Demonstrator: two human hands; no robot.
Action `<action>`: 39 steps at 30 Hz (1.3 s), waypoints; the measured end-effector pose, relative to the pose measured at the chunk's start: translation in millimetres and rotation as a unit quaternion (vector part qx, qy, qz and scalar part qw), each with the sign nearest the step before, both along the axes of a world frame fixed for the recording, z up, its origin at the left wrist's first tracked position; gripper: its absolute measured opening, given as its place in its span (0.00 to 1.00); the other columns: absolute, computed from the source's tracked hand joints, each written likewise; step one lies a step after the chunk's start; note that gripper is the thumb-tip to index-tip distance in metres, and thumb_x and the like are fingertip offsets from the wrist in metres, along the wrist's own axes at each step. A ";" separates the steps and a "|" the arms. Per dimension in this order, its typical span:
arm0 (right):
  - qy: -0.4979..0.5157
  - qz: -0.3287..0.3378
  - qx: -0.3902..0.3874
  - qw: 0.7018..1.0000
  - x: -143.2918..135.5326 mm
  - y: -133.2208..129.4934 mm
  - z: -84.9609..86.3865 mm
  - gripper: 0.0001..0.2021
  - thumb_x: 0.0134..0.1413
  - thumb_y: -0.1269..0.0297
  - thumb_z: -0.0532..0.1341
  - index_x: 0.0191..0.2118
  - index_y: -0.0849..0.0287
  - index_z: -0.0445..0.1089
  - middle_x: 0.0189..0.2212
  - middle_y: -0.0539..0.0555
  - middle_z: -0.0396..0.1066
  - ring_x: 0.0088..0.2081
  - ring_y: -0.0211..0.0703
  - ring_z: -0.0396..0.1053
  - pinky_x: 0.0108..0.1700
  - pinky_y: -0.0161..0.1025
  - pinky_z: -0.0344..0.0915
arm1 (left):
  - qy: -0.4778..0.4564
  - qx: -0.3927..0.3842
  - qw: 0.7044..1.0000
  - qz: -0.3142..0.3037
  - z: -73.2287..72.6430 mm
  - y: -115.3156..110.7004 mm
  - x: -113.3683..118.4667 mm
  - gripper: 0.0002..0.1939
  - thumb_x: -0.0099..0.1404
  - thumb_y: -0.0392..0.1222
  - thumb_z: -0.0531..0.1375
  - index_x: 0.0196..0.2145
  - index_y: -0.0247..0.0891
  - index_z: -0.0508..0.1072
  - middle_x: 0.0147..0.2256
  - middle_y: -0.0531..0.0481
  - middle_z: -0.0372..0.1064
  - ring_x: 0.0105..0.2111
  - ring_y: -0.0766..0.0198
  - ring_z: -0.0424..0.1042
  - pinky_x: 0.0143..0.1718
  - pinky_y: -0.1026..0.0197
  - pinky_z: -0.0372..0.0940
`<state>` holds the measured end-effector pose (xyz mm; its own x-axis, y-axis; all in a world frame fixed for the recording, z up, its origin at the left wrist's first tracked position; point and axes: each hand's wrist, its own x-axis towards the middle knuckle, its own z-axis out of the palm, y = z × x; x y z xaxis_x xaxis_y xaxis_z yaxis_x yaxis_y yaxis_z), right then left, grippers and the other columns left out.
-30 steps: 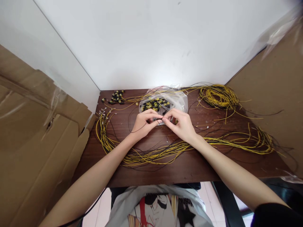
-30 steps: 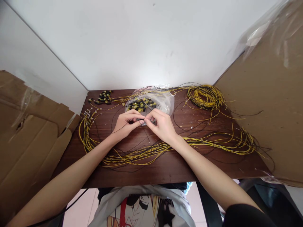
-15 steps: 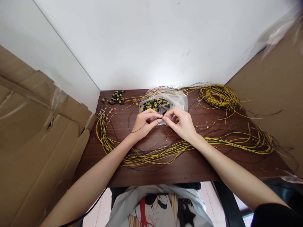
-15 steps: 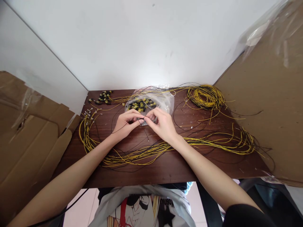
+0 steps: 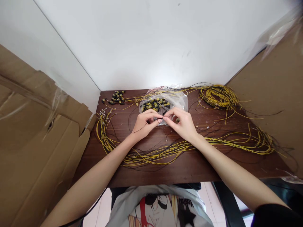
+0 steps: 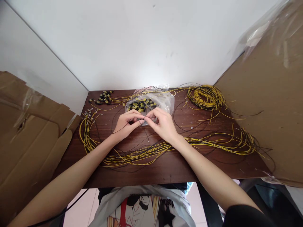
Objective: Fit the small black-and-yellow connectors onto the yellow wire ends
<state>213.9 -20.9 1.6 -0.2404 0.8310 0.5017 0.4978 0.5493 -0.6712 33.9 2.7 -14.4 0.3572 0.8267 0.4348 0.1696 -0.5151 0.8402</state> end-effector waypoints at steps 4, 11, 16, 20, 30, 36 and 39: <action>-0.017 -0.001 0.002 1.000 -0.4 -0.5 -0.9 0.05 0.55 0.65 0.59 0.30 0.60 0.68 0.27 0.52 0.69 0.29 0.39 0.66 0.27 0.34 0.61 | 0.008 0.000 1.000 0.004 0.5 -0.6 0.4 0.06 0.58 0.39 0.63 0.34 0.36 0.78 0.31 0.49 0.69 0.25 0.71 0.60 0.26 0.66 0.57; 0.017 -0.087 0.010 0.996 3.7 2.7 -0.8 0.07 0.55 0.64 0.60 0.28 0.60 0.68 0.27 0.51 0.70 0.26 0.37 0.64 0.27 0.34 0.60 | 0.013 -0.006 1.000 0.011 2.5 -0.6 0.3 0.06 0.57 0.38 0.63 0.34 0.35 0.78 0.31 0.49 0.69 0.24 0.72 0.60 0.27 0.66 0.57; 0.009 -0.028 -0.003 1.000 0.8 1.1 -0.8 0.05 0.55 0.64 0.60 0.31 0.60 0.69 0.28 0.52 0.70 0.28 0.38 0.66 0.28 0.35 0.62 | 0.011 -0.009 1.000 0.007 1.9 -0.7 -0.1 0.07 0.58 0.39 0.62 0.33 0.35 0.78 0.31 0.49 0.69 0.24 0.71 0.60 0.26 0.66 0.57; -0.016 -0.007 -0.001 1.000 -1.1 -0.4 -1.0 0.05 0.55 0.65 0.60 0.30 0.60 0.69 0.27 0.52 0.70 0.28 0.39 0.66 0.27 0.34 0.61 | 0.010 -0.005 1.000 0.000 1.1 -0.4 -0.2 0.07 0.58 0.40 0.62 0.33 0.36 0.78 0.31 0.49 0.69 0.25 0.71 0.61 0.26 0.66 0.57; 0.008 -0.034 0.011 0.999 1.1 1.1 -0.8 0.05 0.55 0.65 0.59 0.32 0.60 0.70 0.28 0.52 0.70 0.28 0.39 0.66 0.28 0.35 0.62 | 0.011 -0.005 1.000 0.004 1.6 -0.5 0.0 0.06 0.58 0.39 0.63 0.33 0.35 0.77 0.32 0.49 0.69 0.24 0.72 0.60 0.26 0.67 0.57; -0.024 -0.021 0.014 0.999 0.9 0.9 -1.2 0.07 0.56 0.64 0.58 0.30 0.59 0.69 0.27 0.52 0.69 0.29 0.40 0.66 0.28 0.36 0.61 | 0.014 -0.002 1.000 -0.002 0.9 0.2 0.0 0.07 0.58 0.40 0.62 0.34 0.35 0.77 0.31 0.49 0.68 0.24 0.71 0.61 0.26 0.67 0.57; -0.001 -0.067 0.011 0.998 3.8 3.9 -2.6 0.07 0.57 0.63 0.58 0.30 0.59 0.69 0.27 0.52 0.70 0.28 0.39 0.65 0.29 0.36 0.62 | 0.015 -0.004 1.000 0.002 1.7 0.2 0.4 0.08 0.58 0.41 0.62 0.34 0.35 0.77 0.31 0.49 0.68 0.24 0.71 0.61 0.26 0.67 0.57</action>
